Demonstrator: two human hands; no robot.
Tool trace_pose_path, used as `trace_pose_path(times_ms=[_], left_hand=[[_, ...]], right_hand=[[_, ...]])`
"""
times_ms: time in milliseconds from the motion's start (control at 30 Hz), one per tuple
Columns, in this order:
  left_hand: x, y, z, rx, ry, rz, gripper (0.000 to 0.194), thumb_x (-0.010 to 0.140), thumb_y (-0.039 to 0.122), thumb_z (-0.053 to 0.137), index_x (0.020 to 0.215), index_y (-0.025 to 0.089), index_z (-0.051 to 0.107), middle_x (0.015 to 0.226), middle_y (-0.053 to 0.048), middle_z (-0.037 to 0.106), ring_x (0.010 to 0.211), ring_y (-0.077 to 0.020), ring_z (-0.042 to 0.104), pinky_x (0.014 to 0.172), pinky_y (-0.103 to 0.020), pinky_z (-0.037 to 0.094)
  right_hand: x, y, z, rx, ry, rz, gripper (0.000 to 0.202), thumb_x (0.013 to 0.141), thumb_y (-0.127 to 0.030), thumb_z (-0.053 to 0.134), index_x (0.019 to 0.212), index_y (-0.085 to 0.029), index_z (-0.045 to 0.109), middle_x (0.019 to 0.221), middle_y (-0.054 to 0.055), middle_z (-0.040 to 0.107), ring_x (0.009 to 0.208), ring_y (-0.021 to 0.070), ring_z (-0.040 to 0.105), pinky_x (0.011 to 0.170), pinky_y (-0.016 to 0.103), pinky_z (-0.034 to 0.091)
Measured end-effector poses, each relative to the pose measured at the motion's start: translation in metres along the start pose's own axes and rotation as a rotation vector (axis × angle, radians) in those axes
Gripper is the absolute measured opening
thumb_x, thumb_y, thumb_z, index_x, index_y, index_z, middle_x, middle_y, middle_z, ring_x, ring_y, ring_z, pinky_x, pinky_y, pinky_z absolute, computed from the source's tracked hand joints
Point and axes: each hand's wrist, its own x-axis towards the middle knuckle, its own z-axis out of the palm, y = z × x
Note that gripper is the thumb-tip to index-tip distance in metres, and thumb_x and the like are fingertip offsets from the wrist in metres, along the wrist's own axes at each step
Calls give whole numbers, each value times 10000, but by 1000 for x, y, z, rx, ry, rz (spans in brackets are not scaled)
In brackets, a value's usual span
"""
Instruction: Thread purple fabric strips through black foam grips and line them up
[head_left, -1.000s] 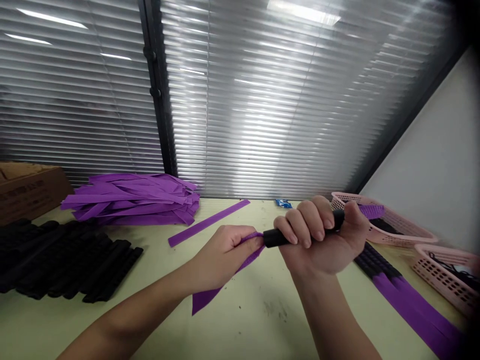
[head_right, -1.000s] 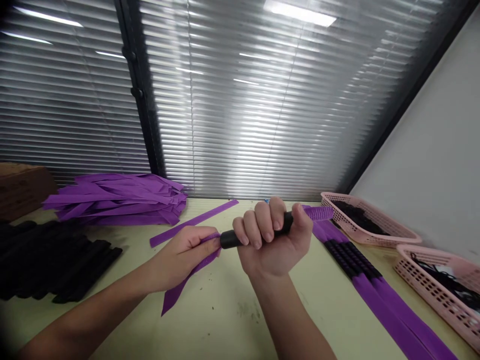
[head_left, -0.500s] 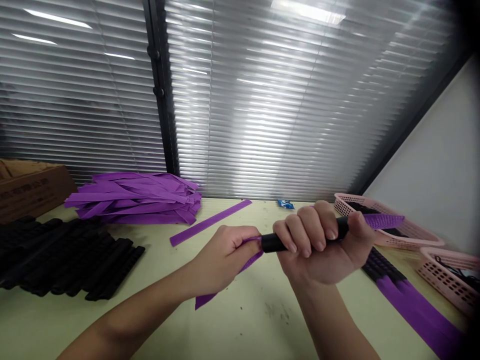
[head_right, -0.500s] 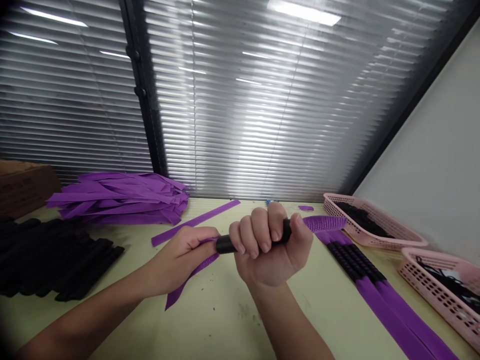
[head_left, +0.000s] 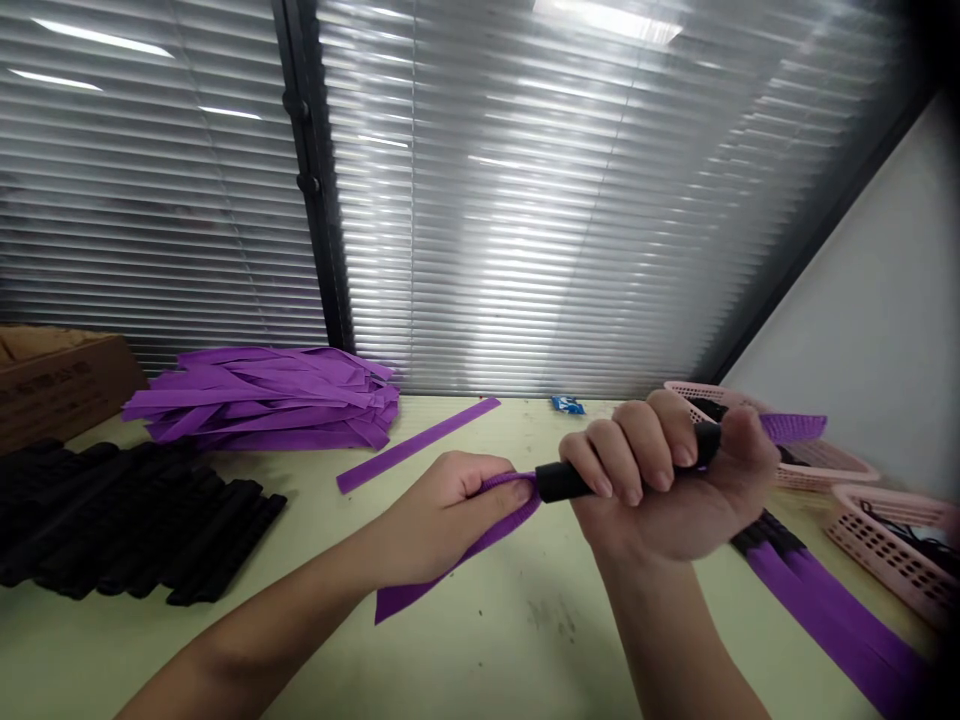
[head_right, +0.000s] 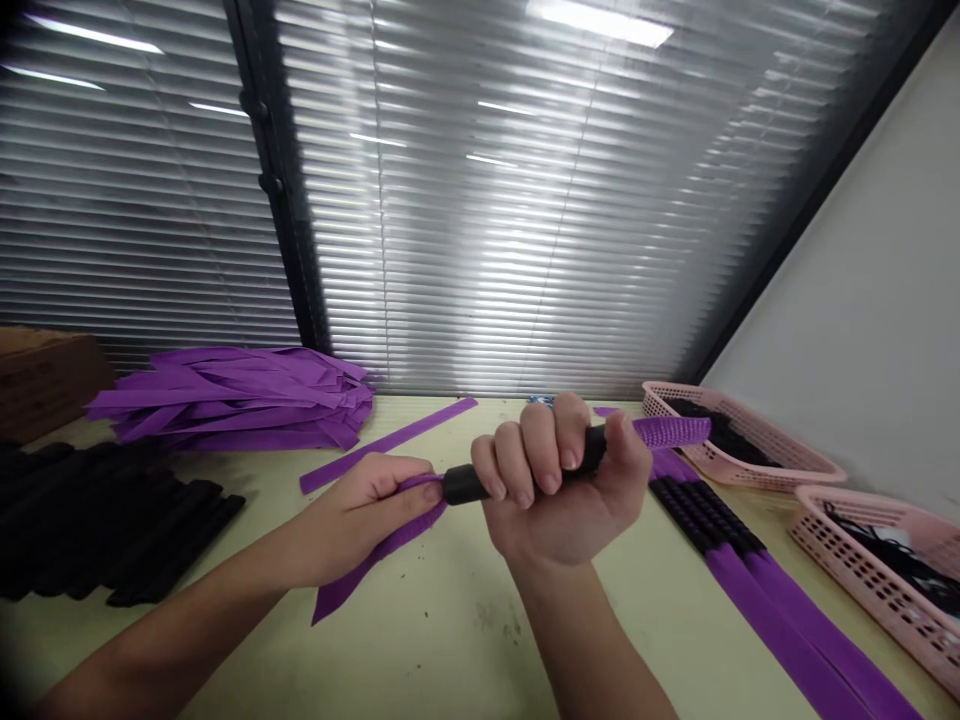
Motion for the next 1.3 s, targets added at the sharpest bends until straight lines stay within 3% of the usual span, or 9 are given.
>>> trace_pose_path(times_ms=[567,1000,1300], left_hand=[[1,1,4,101,59,79,325,917,293,456,621,166,408,534,65,364,474,-54,305,416,-186,227],[1,0,2,56,6,32,384,911,448,451,652,166,437,606,50,366,523,-68,339,449,-198,262],[1,1,4,143,74,109,375,930,389,445,629,166,415,560,60,359,500,-62,303,432,-202,230]], right_hand=[[-3,9,5,49,-65,0,441,831,-435,504,569,-203,235,438,-94,235,328,56,226,362,216,252],[0,-5,-2,10,-21,-5,456,803,-447,534,557,-202,239,434,-91,240,334,59,231,362,222,272],[-1,0,-1,41,-27,-21,446,796,-423,536,553,-198,237,432,-92,243,331,52,224,357,213,264]])
